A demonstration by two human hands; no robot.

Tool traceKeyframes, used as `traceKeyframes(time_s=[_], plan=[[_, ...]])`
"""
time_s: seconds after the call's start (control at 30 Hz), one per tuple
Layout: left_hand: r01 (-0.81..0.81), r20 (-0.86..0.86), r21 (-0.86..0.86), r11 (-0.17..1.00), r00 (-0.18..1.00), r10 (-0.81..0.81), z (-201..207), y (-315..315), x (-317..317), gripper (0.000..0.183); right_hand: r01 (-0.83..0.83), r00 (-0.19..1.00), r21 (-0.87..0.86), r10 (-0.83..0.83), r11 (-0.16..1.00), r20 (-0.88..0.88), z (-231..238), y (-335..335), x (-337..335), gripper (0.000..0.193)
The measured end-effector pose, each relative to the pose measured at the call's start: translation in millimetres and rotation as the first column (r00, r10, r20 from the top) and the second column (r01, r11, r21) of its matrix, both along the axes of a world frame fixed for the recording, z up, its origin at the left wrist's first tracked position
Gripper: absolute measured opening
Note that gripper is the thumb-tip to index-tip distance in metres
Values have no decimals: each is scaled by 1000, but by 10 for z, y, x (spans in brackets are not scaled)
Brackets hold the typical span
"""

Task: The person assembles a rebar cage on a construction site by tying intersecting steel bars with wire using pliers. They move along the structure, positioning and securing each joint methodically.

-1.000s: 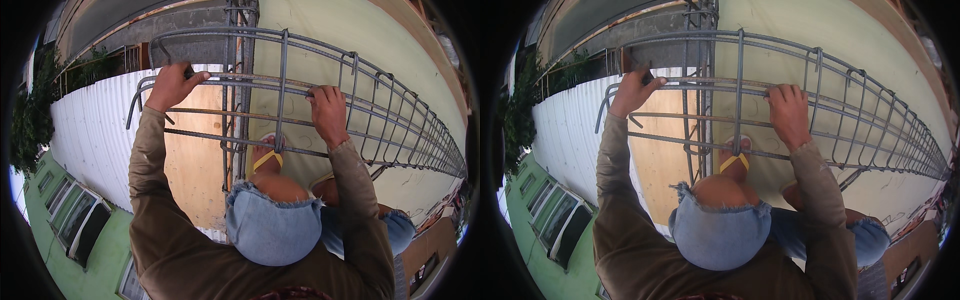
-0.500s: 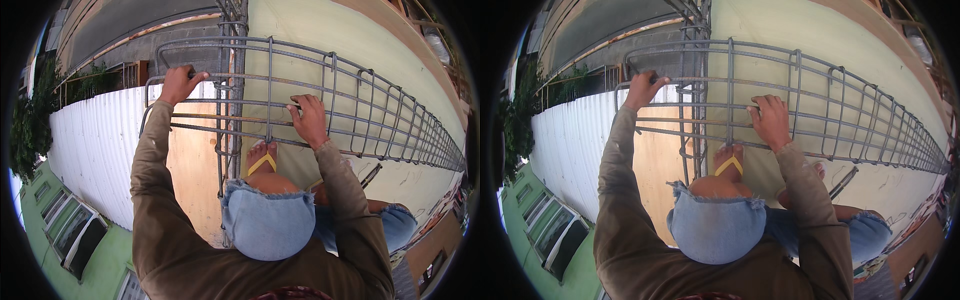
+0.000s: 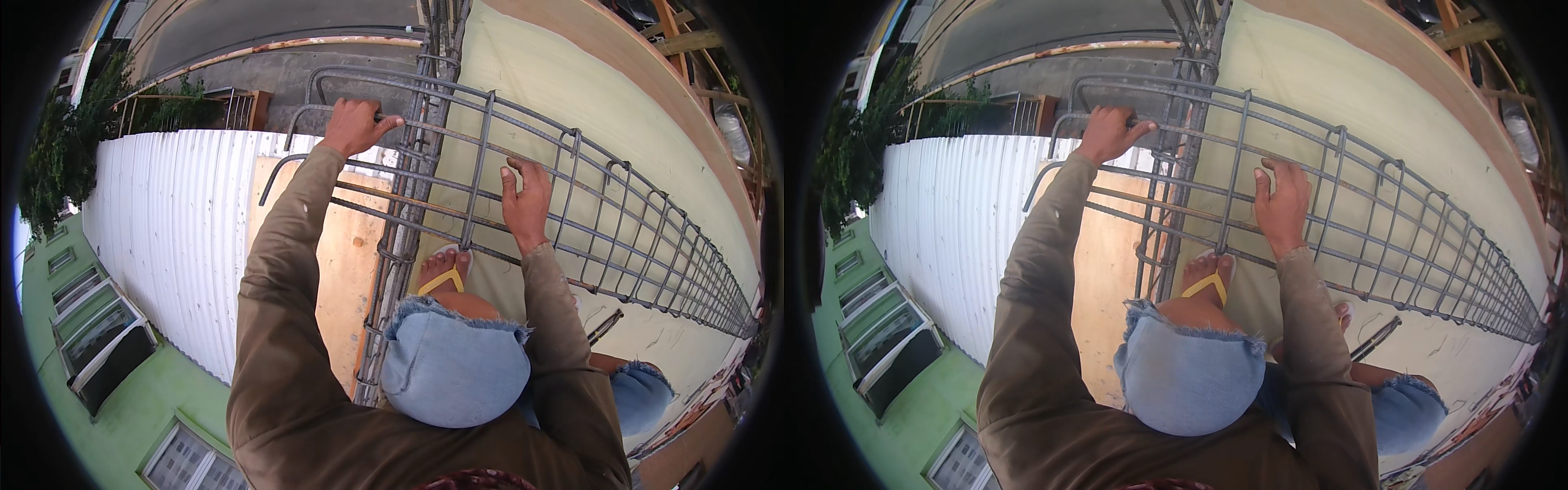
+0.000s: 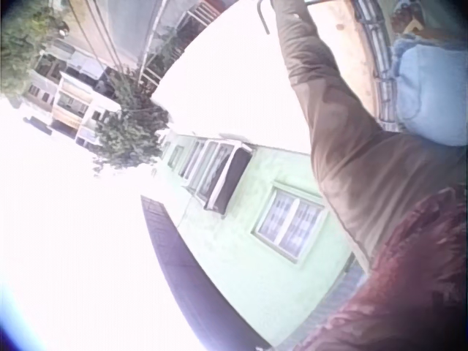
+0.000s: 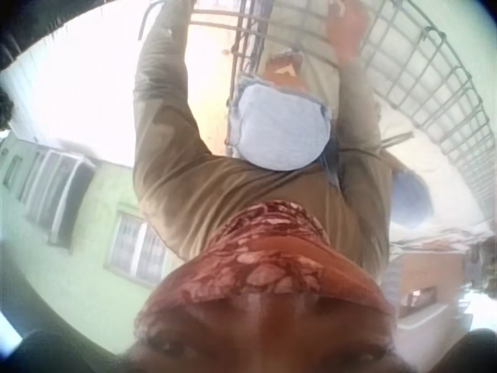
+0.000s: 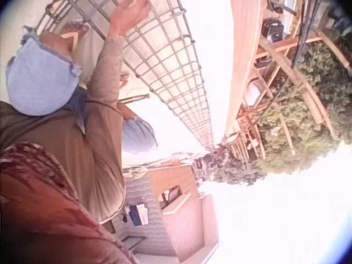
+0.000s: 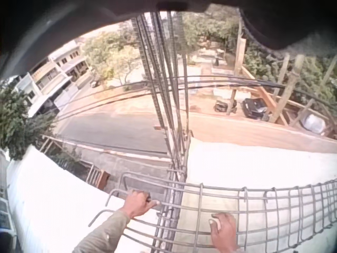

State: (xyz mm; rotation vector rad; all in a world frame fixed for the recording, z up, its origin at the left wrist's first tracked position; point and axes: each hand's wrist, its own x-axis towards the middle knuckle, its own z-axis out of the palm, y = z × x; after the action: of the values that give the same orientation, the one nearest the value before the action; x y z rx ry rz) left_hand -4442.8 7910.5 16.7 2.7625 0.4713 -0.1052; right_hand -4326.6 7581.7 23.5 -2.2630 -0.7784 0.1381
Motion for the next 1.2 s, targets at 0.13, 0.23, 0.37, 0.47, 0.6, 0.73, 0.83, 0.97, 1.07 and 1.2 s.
traceKeyframes(time_s=[0.13, 0.23, 0.37, 0.47, 0.6, 0.73, 0.83, 0.97, 1.07, 1.2], plan=[[-24, -59, -27, 999, 998, 23, 58, -35, -93, 65, -7, 999, -22, 8, 1000, 37, -24, -29, 24, 20], [-29, -83, -65, 997, 996, 23, 58, -85, -165, 63, -7, 996, -97, 16, 995, 92, -79, -37, -23, 19], [8, 47, -68, 998, 999, -4, 59, -116, -174, 60, 51, 987, -112, -33, 992, 158, -107, -72, -65, 22], [-33, -101, -73, 997, 995, 25, 95, -155, -246, 63, 90, 982, -80, -75, 993, 174, -88, -70, -42, 23], [-79, -99, -161, 984, 993, 63, 84, -165, -242, 64, 94, 977, -41, -85, 995, 194, -77, 2, 185, 24], [-59, -39, -127, 990, 998, 54, 48, -162, -249, 64, 50, 981, -142, -22, 989, 191, -149, 65, 555, 27], [-34, -36, -99, 995, 999, 31, 43, -140, -267, 63, -4, 970, -237, 61, 971, 235, -252, 72, 756, 25], [-46, -44, -96, 994, 998, 42, 46, -162, -267, 62, -12, 964, -267, 82, 964, 252, -350, 81, 865, 18], [-38, 9, -97, 995, 999, 40, 58, -171, -269, 62, -25, 986, -292, 72, 956, 152, -333, 114, 908, 16], [-42, -46, -61, 997, 998, 39, 55, -170, -284, 62, -72, 993, -303, 98, 950, 71, -276, 54, 848, 15]])
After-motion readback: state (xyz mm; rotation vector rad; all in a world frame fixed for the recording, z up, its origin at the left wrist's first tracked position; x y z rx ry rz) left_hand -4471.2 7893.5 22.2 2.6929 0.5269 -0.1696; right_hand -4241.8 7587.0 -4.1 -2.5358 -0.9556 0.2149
